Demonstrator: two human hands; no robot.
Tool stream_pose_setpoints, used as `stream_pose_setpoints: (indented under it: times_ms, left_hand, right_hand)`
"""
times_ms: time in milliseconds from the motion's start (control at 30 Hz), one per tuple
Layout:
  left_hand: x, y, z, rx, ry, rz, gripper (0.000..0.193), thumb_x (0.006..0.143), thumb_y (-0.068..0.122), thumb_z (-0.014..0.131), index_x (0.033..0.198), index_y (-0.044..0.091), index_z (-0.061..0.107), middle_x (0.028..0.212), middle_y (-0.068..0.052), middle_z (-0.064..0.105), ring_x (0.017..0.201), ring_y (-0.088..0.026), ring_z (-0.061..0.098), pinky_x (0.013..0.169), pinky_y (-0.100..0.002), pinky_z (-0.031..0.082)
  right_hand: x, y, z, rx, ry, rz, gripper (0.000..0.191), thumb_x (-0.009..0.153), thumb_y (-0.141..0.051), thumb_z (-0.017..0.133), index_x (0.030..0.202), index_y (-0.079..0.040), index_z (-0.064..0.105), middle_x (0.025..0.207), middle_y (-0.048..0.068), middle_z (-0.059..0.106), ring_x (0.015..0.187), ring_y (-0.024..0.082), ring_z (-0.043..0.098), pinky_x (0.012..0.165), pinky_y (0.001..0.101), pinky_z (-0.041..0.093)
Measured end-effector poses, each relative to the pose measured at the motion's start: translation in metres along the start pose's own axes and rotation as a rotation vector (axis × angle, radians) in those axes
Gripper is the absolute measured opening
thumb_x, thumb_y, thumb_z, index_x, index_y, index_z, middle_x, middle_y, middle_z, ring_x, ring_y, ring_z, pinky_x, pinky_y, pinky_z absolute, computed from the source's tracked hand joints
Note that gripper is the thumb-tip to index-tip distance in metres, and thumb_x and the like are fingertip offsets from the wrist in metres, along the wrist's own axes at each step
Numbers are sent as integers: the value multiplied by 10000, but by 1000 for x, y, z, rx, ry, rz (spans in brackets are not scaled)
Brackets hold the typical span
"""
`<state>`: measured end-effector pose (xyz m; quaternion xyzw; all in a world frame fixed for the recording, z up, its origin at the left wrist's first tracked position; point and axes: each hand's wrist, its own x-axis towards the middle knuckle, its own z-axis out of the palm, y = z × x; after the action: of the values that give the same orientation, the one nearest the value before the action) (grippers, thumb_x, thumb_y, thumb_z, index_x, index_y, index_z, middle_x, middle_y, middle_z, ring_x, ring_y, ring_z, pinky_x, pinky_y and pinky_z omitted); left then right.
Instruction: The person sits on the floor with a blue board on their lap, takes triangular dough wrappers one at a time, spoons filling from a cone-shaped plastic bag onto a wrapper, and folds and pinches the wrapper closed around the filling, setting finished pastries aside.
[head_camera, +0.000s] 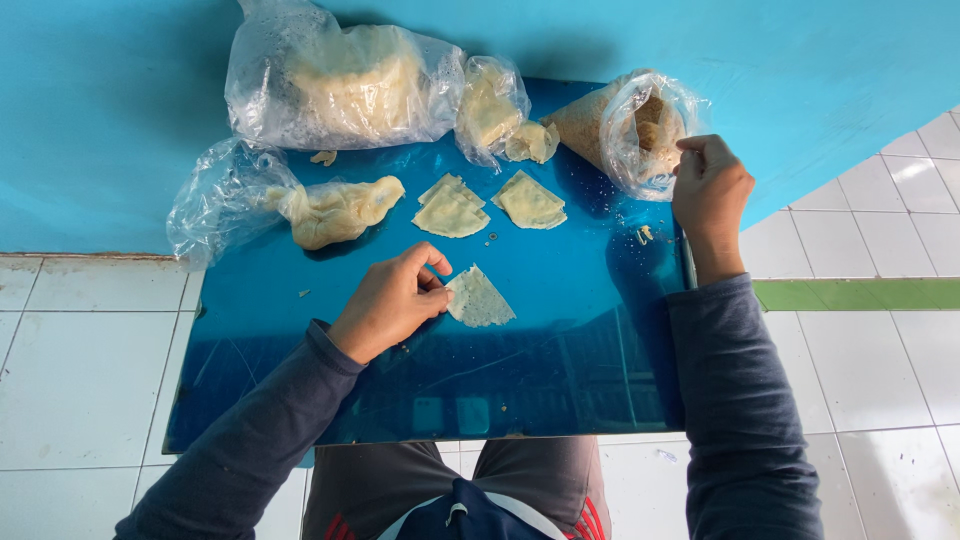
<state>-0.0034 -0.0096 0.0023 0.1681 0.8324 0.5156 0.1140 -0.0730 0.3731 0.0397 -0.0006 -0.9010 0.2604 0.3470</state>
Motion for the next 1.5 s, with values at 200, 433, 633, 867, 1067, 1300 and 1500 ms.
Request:
stream_pose_setpoints:
  times_ms: [200, 433, 633, 867, 1067, 1300, 1500]
  left_hand:
    - [1, -2, -2, 21, -11, 27, 226, 867, 112, 754, 1050, 52, 635, 789, -59, 754, 684, -118, 745, 577, -264, 590]
    - [-4, -6, -10, -21, -27, -53, 204, 866, 116, 746, 1018, 50, 627, 764, -90, 761, 639, -162, 736, 541, -308, 550]
    - [-1, -20, -17, 57, 46, 77, 228, 847, 138, 775, 1007, 52, 636, 794, -92, 761, 703, -189, 758, 600, -326, 573]
    - [3, -30, -23, 62, -42, 10, 203, 828, 116, 773, 968, 50, 642, 816, -92, 762, 725, -190, 771, 627, -326, 599]
    - [3, -30, -25, 62, -17, 70, 189, 837, 111, 770, 958, 42, 642, 844, -92, 767, 754, -190, 779, 645, -323, 611]
    - [4, -32, -24, 99, 5, 95, 196, 856, 131, 769, 974, 43, 638, 854, -96, 766, 752, -197, 777, 639, -317, 610]
    - [4, -34, -23, 97, 35, 132, 152, 904, 133, 726, 972, 30, 638, 853, -102, 767, 745, -195, 781, 628, -325, 608]
  right_hand:
    - [4, 5, -8, 314, 7, 154, 178, 998, -13, 583, 1072, 30, 740, 889, 84, 734, 772, 113, 716, 639, 263, 519]
    - [-28, -51, -33, 515, -175, 250, 197, 1021, -18, 571, 1135, 39, 722, 916, 64, 695, 858, 104, 645, 801, 250, 491]
    - [-89, -99, -9, 541, -593, 251, 198, 975, -8, 578, 1100, 12, 730, 858, 68, 713, 797, 105, 661, 733, 243, 510]
    - [-125, -113, 18, 367, -669, -98, 157, 960, -72, 655, 1084, -96, 748, 809, 1, 718, 740, 100, 664, 716, 263, 453]
    - [-129, -113, 25, 136, -508, -494, 243, 927, -93, 745, 1153, -182, 726, 861, -73, 701, 883, 125, 601, 928, 356, 321]
    - [-130, -112, 25, -12, -425, -674, 358, 889, -98, 797, 1213, -221, 708, 974, -81, 727, 955, 149, 573, 918, 410, 284]
    - [-132, -112, 22, -42, -415, -725, 433, 858, -84, 808, 1242, -251, 700, 1023, -90, 724, 984, 145, 565, 917, 422, 266]
